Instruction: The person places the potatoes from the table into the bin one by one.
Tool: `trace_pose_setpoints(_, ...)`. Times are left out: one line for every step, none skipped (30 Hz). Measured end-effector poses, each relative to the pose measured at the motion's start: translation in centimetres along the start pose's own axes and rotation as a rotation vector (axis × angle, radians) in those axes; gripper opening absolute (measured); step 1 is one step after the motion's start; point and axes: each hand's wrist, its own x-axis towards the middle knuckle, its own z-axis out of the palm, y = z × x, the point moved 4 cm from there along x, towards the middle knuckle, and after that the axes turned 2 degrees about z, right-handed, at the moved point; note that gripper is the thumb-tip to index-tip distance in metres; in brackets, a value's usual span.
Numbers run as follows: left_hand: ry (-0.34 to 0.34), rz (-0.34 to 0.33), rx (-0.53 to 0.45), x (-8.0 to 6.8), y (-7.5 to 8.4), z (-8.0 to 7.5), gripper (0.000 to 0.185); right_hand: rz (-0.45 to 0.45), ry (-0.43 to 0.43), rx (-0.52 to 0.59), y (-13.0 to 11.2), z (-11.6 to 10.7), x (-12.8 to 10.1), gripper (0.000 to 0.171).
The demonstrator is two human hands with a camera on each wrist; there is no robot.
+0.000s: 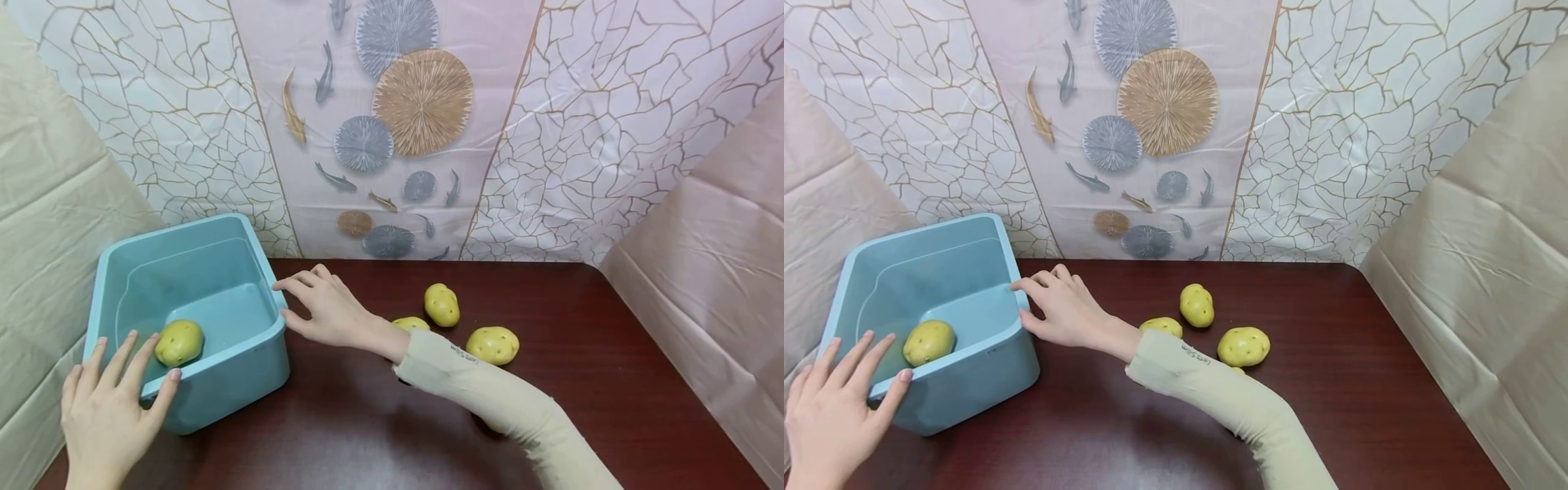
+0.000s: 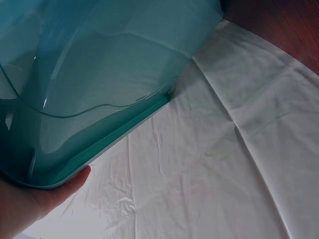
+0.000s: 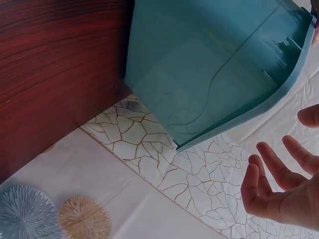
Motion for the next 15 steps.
trace_pose_setpoints(0.001, 0.001, -0.002, 0.0, 0.0, 0.0, 0.055, 0.000, 0.007, -0.002, 0.1, 0.0, -0.1, 0.033)
trace_pose_setpoints(0.002, 0.003, -0.003, 0.0, 0.0, 0.0, 0.055, 0.000, 0.012, -0.006, 0.2, -0.1, -0.2, 0.033)
trace_pose_setpoints(0.002, 0.002, -0.004, 0.1, 0.0, 0.0, 0.054, -0.001, 0.015, -0.012, 0.2, -0.1, -0.3, 0.033)
trace_pose_setpoints(0.002, 0.002, -0.003, 0.1, 0.0, 0.0, 0.054, -0.002, 0.017, -0.012, 0.3, -0.1, -0.4, 0.033)
trace_pose_setpoints(0.001, 0.001, -0.002, 0.1, 0.0, 0.0, 0.054, -0.002, 0.016, -0.015, 0.4, -0.1, -0.6, 0.032)
trace_pose_setpoints(0.000, 0.000, -0.002, 0.1, 0.0, 0.0, 0.054, -0.001, 0.013, -0.016, 0.4, -0.1, -0.7, 0.032)
trace_pose_setpoints(-0.001, -0.001, 0.000, 0.1, 0.0, 0.0, 0.055, 0.000, 0.010, -0.016, 0.5, -0.1, -0.8, 0.032)
trace_pose_setpoints(-0.002, -0.002, 0.003, 0.1, -0.1, 0.0, 0.056, 0.002, 0.007, -0.018, 0.5, -0.1, -0.9, 0.033)
trace_pose_setpoints(-0.007, -0.006, 0.007, 0.2, -0.1, 0.1, 0.057, 0.005, 0.003, -0.017, 0.5, -0.1, -1.0, 0.033)
trace_pose_setpoints(-0.008, -0.007, 0.009, 0.1, -0.1, 0.1, 0.057, 0.008, 0.001, -0.016, 0.6, -0.1, -1.1, 0.033)
trace_pose_setpoints(-0.010, -0.008, 0.009, 0.1, -0.1, 0.1, 0.057, 0.011, -0.002, -0.018, 0.6, 0.0, -1.2, 0.033)
trace_pose_setpoints(-0.010, -0.008, 0.011, 0.1, -0.1, 0.1, 0.057, 0.013, -0.004, -0.017, 0.7, 0.0, -1.3, 0.032)
trace_pose_setpoints(-0.011, -0.008, 0.011, 0.1, -0.1, 0.1, 0.057, 0.014, -0.006, -0.018, 0.7, 0.1, -1.4, 0.032)
trace_pose_setpoints(-0.012, -0.008, 0.011, 0.1, -0.1, 0.1, 0.055, 0.016, -0.008, -0.016, 0.7, 0.1, -1.5, 0.032)
trace_pose_setpoints(-0.014, -0.009, 0.012, 0.0, -0.1, 0.1, 0.055, 0.016, -0.008, -0.013, 0.7, 0.1, -1.6, 0.032)
